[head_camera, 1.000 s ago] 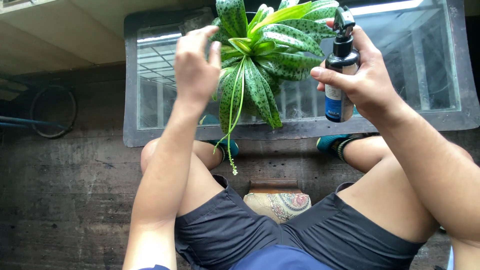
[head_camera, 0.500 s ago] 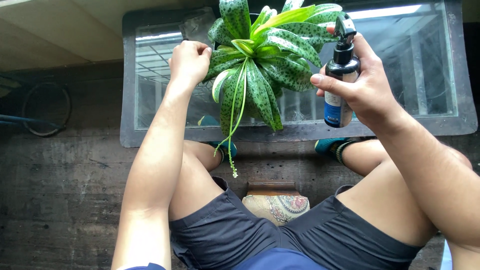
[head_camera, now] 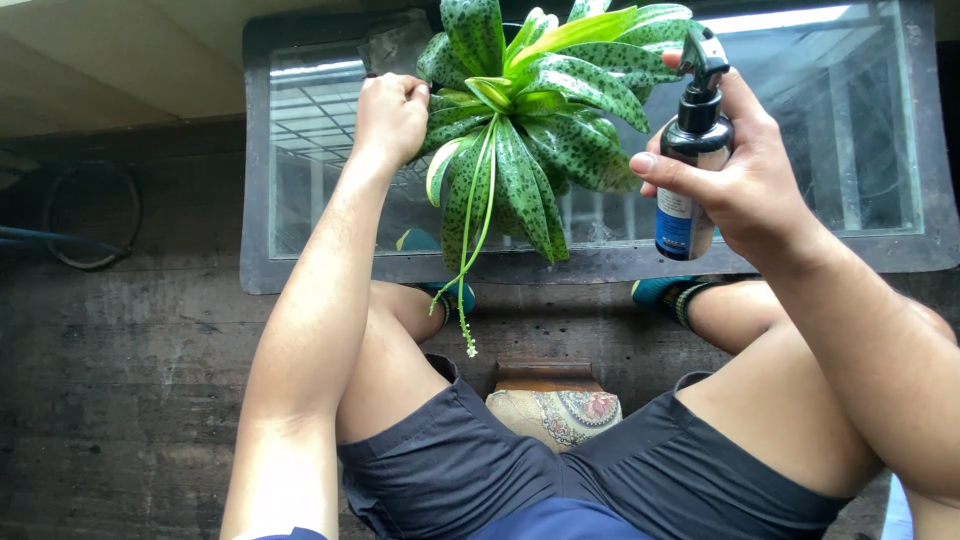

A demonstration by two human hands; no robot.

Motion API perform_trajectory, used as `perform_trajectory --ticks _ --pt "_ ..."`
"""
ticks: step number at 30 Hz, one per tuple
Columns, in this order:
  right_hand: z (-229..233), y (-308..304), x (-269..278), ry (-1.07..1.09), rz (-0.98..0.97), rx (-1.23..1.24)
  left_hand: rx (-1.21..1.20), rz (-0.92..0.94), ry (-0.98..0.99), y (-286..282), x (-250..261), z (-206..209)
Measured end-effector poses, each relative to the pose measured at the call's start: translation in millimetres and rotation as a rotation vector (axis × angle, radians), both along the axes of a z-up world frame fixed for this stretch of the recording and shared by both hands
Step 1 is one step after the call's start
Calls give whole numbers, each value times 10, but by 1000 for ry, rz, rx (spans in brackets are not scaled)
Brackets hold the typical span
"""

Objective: The person is using a spray bottle to mist the leaves of a potted plant on a glass table, while using their other hand to move the leaves for better coverage.

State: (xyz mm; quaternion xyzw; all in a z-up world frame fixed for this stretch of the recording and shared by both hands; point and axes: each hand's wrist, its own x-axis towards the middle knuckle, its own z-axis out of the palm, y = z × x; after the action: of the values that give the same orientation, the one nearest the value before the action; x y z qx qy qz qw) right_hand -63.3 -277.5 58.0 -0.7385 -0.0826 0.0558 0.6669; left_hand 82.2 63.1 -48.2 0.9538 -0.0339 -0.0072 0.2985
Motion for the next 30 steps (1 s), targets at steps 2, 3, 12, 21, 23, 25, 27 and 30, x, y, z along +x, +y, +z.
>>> perform_trajectory --ticks 2,3,12,21,23,25,27,30 --pt "21 -4 -14 -4 6 -11 21 -28 -30 72 81 -176" --pt "33 -4 -19 -9 10 -24 39 -57 -60 113 121 -261" --pt "20 12 -19 -23 15 -25 253 -36 -142 -566 -253 394" --pt "58 -17 -5 -26 11 -10 214 -10 -9 -260 6 97" --pt "70 14 -1 -20 13 -4 211 -8 -10 -257 -21 156" --pt "74 26 -1 -12 10 -1 207 -11 -10 -271 -25 177" --pt "72 38 2 -13 24 1 244 -34 -57 -275 -20 158" --pt "51 35 -2 -6 14 -17 236 -58 -33 -260 -14 178"
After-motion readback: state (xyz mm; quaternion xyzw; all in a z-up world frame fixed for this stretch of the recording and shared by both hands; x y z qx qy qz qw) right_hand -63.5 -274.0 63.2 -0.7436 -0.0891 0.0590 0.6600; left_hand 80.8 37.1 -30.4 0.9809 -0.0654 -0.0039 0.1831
